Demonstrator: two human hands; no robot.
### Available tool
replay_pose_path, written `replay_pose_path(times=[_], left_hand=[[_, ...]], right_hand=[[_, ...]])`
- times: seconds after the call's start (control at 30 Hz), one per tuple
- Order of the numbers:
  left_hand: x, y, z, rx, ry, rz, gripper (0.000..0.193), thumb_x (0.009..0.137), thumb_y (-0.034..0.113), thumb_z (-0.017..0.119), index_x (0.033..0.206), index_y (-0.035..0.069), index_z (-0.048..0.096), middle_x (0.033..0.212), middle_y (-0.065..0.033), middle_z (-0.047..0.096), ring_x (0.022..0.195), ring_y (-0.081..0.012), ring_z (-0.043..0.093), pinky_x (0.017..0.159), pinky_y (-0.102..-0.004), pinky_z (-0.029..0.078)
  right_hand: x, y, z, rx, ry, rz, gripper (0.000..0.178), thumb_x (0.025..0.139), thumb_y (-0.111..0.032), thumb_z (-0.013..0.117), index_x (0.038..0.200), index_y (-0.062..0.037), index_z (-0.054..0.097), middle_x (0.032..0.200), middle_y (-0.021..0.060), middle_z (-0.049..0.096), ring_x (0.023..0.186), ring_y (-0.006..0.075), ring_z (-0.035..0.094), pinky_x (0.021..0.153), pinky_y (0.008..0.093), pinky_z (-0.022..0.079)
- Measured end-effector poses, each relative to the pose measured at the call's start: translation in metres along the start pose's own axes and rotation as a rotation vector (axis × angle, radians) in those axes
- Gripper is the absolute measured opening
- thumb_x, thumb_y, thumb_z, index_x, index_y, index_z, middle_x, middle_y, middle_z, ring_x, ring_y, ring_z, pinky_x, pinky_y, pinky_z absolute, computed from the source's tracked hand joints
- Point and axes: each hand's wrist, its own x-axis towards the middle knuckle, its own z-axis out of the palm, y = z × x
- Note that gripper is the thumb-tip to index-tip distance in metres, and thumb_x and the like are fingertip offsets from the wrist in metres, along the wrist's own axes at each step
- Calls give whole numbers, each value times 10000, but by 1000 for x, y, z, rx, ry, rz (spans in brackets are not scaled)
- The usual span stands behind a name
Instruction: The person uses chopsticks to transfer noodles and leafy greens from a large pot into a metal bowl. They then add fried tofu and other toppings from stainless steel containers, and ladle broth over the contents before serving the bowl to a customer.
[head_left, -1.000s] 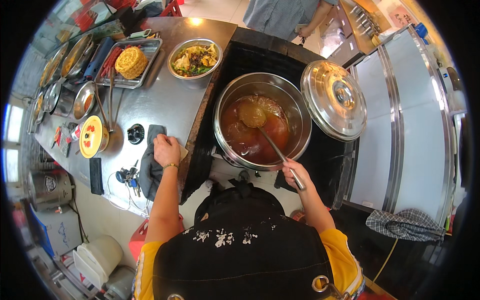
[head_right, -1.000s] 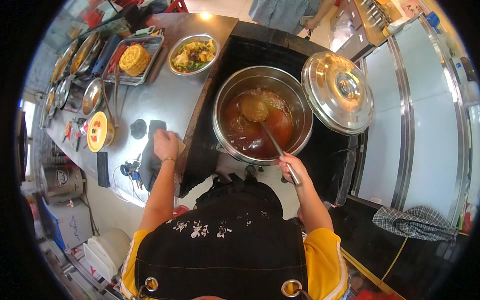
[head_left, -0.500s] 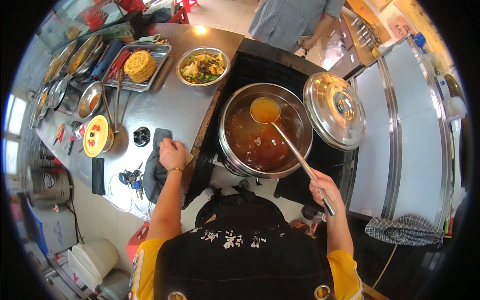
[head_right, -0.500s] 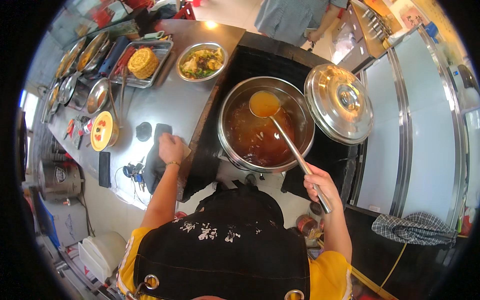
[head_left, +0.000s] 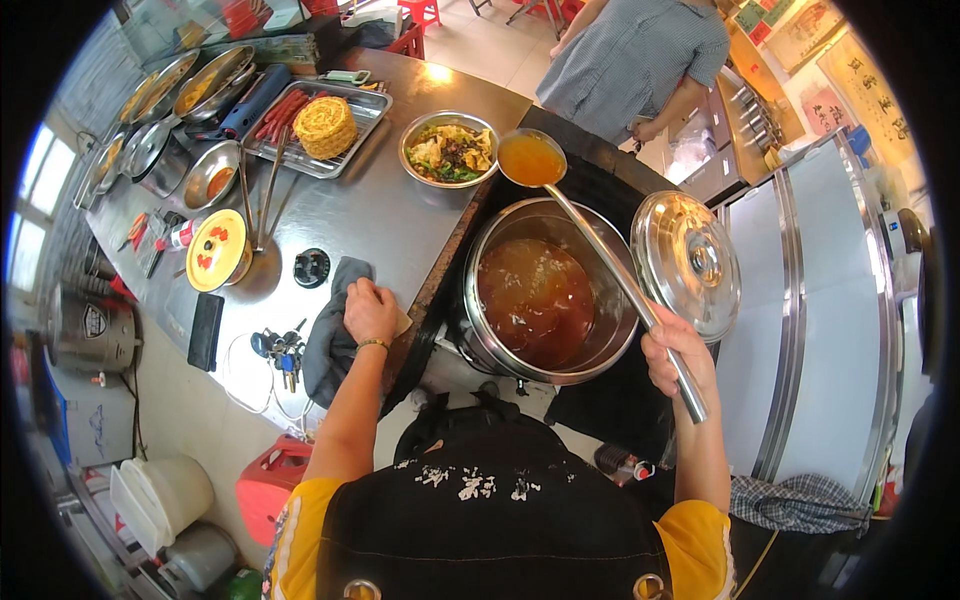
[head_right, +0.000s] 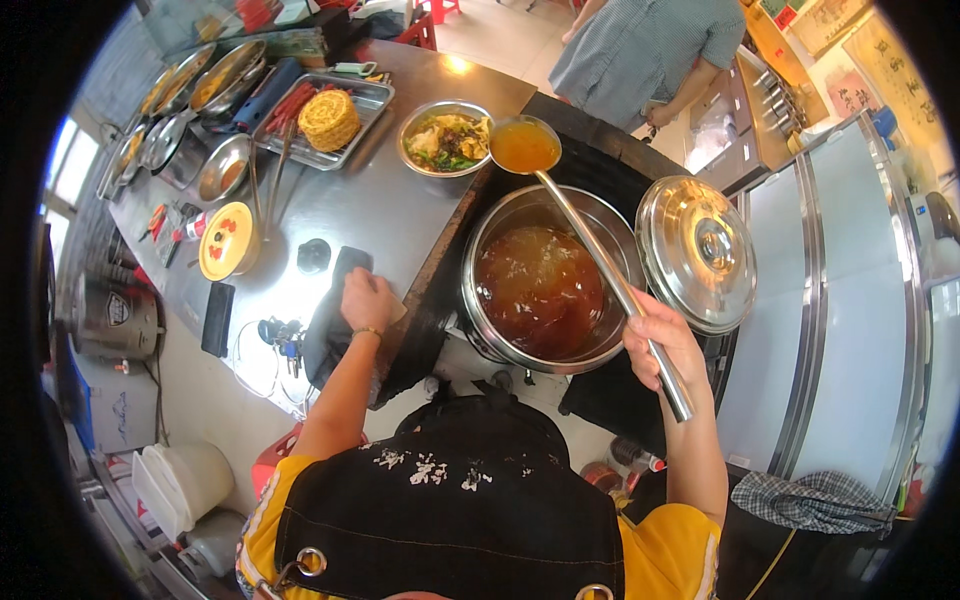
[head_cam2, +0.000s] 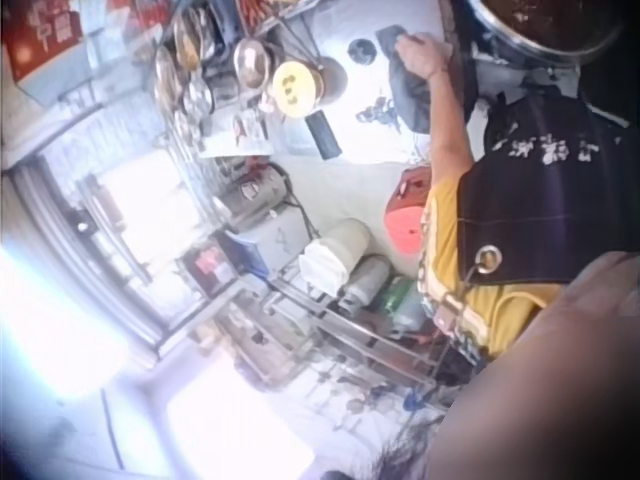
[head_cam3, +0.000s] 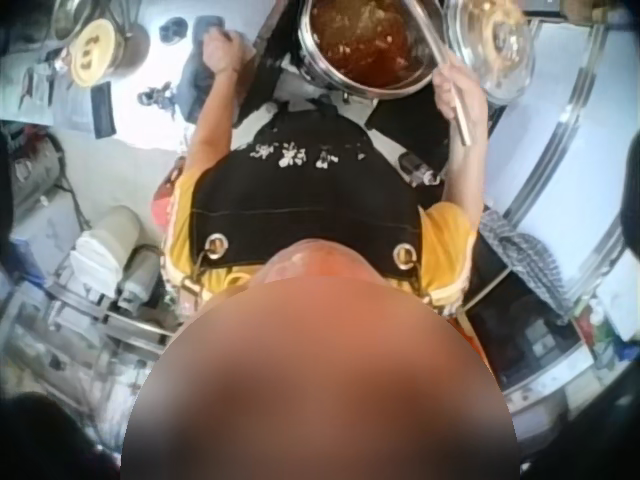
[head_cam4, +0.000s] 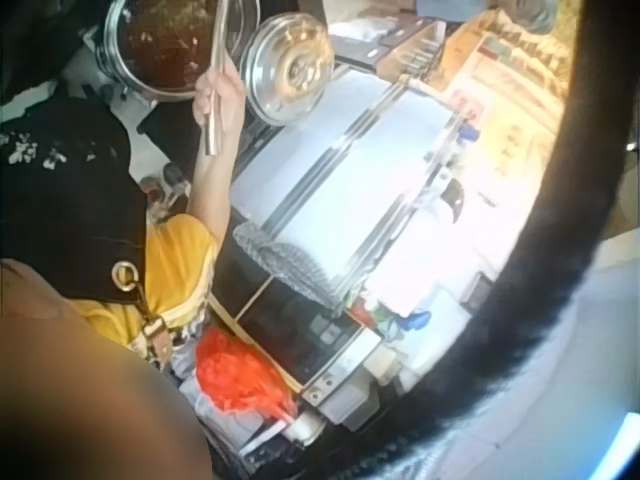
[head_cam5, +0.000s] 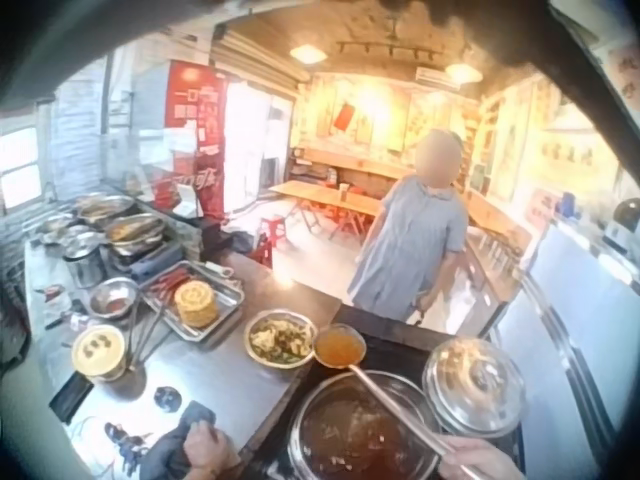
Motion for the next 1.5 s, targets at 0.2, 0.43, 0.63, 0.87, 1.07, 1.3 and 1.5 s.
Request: replay_pose_path(times=[0.2, 0.43, 0.63, 0.87, 1.07, 1.3, 1.5], left_hand=[[1, -3, -1, -8, -17, -8, 154, 796, 209, 560, 816, 62, 522, 857, -150, 552, 789, -352, 582, 673, -463, 482], [2, -5, -2, -41, -8, 10, 151, 799, 204, 557, 808, 58, 520, 849, -153, 546, 785, -350, 579, 672, -459, 483], [3, -5, -3, -56, -20, 5, 148, 799, 199, 568, 809, 58, 524, 850, -147, 544, 797, -352, 572, 683, -455, 477], [4, -12, -2, -104, -20, 28, 150, 784, 196, 580, 799, 57, 527, 832, -151, 544, 779, -348, 573, 672, -451, 480], [9, -4, -11, -217, -118, -84, 183, 777, 200, 587, 872, 45, 567, 846, -152, 604, 752, -347, 604, 666, -445, 488], [42, 31, 7, -562, -250, -173, 228, 789, 197, 586, 920, 11, 604, 780, -148, 657, 719, -293, 636, 668, -387, 498], [89, 56, 80, -1147, -464, -525, 150, 881, 146, 533, 932, 7, 556, 815, -99, 618, 715, -200, 635, 653, -301, 534]], right_hand=[[54, -16, 25, -128, -78, 29, 558, 890, -63, 518, 1416, -38, 334, 634, 17, 485, 391, 53, 453, 282, 192, 354], [94, -24, 44, -363, 12, 32, 507, 866, -57, 546, 1360, -47, 428, 651, 23, 511, 396, 65, 467, 292, 202, 370], [102, -26, 60, -529, 85, -29, 548, 818, -44, 594, 1347, -29, 450, 605, 4, 523, 393, 64, 471, 321, 205, 383], [104, -25, 76, -706, 177, -65, 562, 809, -48, 598, 1354, -67, 464, 603, -13, 528, 394, 62, 465, 330, 201, 374], [106, -18, 82, -825, 205, -135, 601, 800, -10, 592, 1378, -73, 440, 603, 6, 527, 400, 67, 458, 354, 209, 371], [95, 0, 64, -1006, 252, -275, 647, 806, -4, 599, 1411, -31, 370, 683, 21, 573, 514, 74, 499, 470, 228, 408], [104, 29, 28, -1088, 200, -341, 661, 795, -21, 608, 1413, -74, 381, 812, 92, 638, 597, 112, 534, 613, 237, 456]])
